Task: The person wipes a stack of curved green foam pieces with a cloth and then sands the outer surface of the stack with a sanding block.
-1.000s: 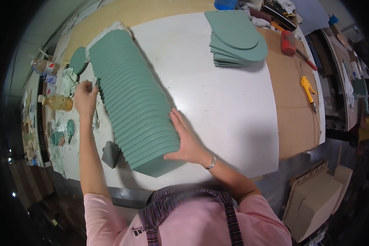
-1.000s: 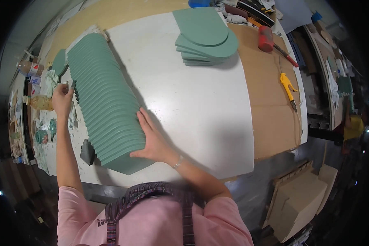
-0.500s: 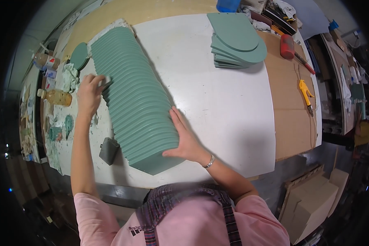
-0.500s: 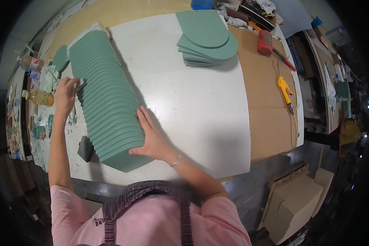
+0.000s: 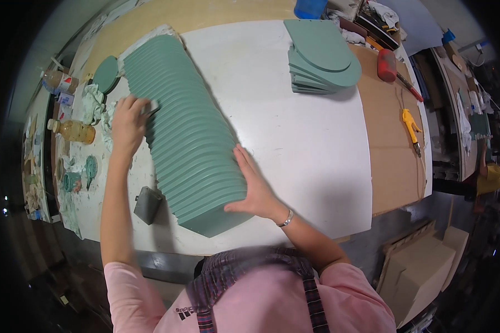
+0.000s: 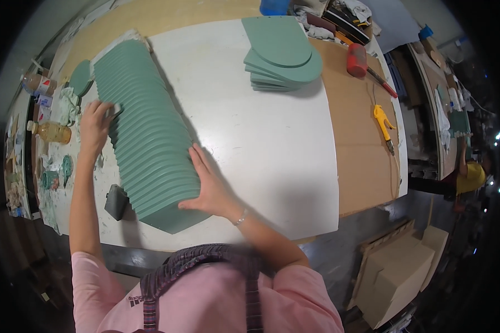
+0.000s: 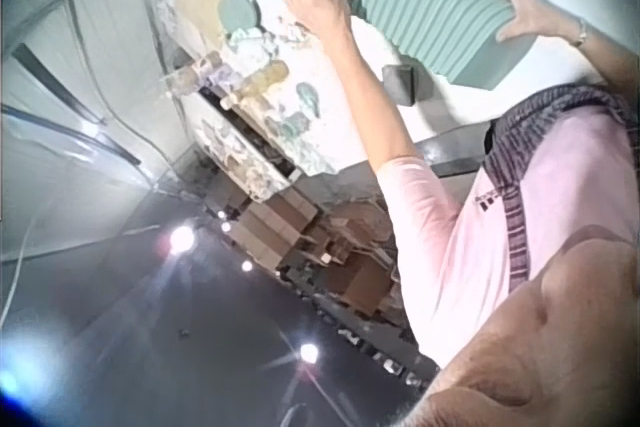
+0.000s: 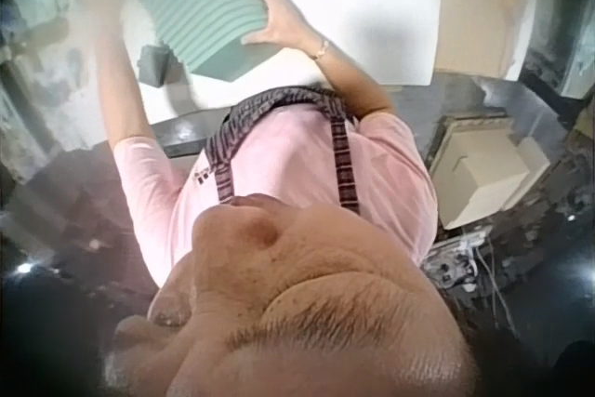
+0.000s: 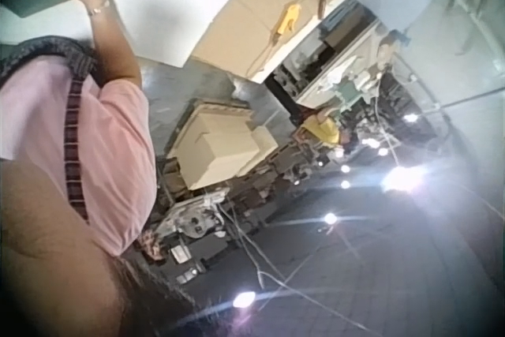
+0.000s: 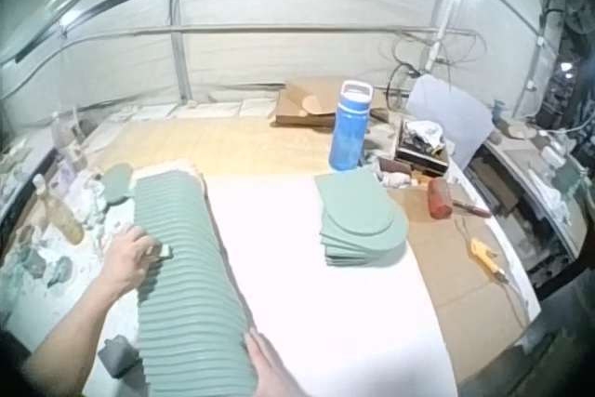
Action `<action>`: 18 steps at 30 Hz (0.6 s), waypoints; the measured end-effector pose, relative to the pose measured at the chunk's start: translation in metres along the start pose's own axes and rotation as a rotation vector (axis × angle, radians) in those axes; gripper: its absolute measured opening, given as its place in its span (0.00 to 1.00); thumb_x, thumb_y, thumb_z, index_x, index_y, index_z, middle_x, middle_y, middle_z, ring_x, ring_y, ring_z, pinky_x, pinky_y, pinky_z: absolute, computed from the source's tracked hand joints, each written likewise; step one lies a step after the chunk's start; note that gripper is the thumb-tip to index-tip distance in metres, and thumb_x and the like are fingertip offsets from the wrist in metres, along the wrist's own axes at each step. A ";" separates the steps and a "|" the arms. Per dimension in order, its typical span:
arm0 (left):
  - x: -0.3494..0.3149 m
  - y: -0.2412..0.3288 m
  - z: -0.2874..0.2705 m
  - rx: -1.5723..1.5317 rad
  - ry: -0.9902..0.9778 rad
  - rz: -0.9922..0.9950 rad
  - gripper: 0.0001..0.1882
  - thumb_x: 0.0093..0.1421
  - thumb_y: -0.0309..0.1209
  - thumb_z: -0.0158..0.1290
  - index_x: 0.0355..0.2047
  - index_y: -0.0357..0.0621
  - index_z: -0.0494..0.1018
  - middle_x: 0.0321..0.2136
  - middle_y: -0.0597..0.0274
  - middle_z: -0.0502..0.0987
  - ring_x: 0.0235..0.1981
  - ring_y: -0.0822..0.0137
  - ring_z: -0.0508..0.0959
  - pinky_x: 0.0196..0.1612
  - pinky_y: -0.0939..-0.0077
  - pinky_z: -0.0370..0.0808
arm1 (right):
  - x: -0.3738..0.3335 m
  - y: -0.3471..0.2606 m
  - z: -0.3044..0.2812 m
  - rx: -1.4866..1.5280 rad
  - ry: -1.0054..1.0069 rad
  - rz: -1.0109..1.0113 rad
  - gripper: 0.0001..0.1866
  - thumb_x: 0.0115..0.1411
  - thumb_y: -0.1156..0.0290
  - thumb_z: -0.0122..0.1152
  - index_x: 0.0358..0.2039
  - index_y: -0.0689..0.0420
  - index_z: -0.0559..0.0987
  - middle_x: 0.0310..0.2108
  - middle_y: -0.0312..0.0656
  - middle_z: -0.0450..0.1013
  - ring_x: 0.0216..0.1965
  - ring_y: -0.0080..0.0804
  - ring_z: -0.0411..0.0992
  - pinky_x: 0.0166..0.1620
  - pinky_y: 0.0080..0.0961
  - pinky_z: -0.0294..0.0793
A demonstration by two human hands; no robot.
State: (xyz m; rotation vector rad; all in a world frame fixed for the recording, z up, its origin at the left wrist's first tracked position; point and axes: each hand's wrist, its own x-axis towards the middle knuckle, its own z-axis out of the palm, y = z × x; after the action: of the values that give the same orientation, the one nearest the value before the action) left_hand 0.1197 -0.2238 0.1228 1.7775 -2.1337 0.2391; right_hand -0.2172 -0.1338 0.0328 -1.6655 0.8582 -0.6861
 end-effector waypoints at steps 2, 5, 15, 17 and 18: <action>0.018 0.013 0.006 -0.082 0.026 0.066 0.17 0.49 0.19 0.59 0.42 0.43 0.76 0.36 0.57 0.74 0.42 0.51 0.72 0.45 0.59 0.71 | 0.003 0.000 0.002 0.007 -0.014 -0.011 0.71 0.39 0.53 0.83 0.74 0.62 0.45 0.75 0.56 0.38 0.76 0.53 0.39 0.74 0.41 0.44; 0.009 0.000 0.001 -0.072 -0.007 0.042 0.17 0.50 0.20 0.59 0.42 0.43 0.77 0.35 0.56 0.73 0.41 0.52 0.72 0.45 0.59 0.71 | -0.002 0.000 0.000 -0.013 -0.022 -0.002 0.70 0.39 0.54 0.83 0.74 0.62 0.45 0.75 0.56 0.38 0.75 0.55 0.40 0.74 0.42 0.46; -0.025 0.028 -0.026 -0.084 -0.134 0.047 0.18 0.49 0.21 0.63 0.41 0.43 0.77 0.36 0.56 0.74 0.41 0.50 0.74 0.44 0.59 0.69 | 0.002 -0.011 -0.002 -0.040 -0.046 0.053 0.70 0.41 0.55 0.82 0.73 0.64 0.44 0.75 0.59 0.39 0.75 0.56 0.40 0.74 0.41 0.46; -0.044 0.003 -0.029 -0.050 -0.092 -0.056 0.17 0.47 0.20 0.62 0.40 0.43 0.78 0.34 0.56 0.73 0.39 0.51 0.74 0.42 0.59 0.69 | 0.001 -0.010 -0.004 -0.073 -0.046 0.049 0.70 0.41 0.55 0.82 0.73 0.65 0.43 0.74 0.60 0.38 0.75 0.56 0.40 0.74 0.41 0.46; -0.052 0.000 -0.036 -0.047 -0.123 -0.171 0.16 0.48 0.21 0.64 0.39 0.42 0.78 0.32 0.55 0.73 0.39 0.51 0.74 0.42 0.59 0.69 | 0.000 -0.010 -0.004 -0.101 -0.046 0.047 0.70 0.41 0.55 0.81 0.73 0.66 0.43 0.74 0.60 0.38 0.75 0.57 0.40 0.74 0.41 0.46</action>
State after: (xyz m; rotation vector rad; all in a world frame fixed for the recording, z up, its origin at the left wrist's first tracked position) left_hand 0.1331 -0.1635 0.1366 1.9795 -2.0341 0.0370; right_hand -0.2184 -0.1339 0.0432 -1.7387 0.9083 -0.5784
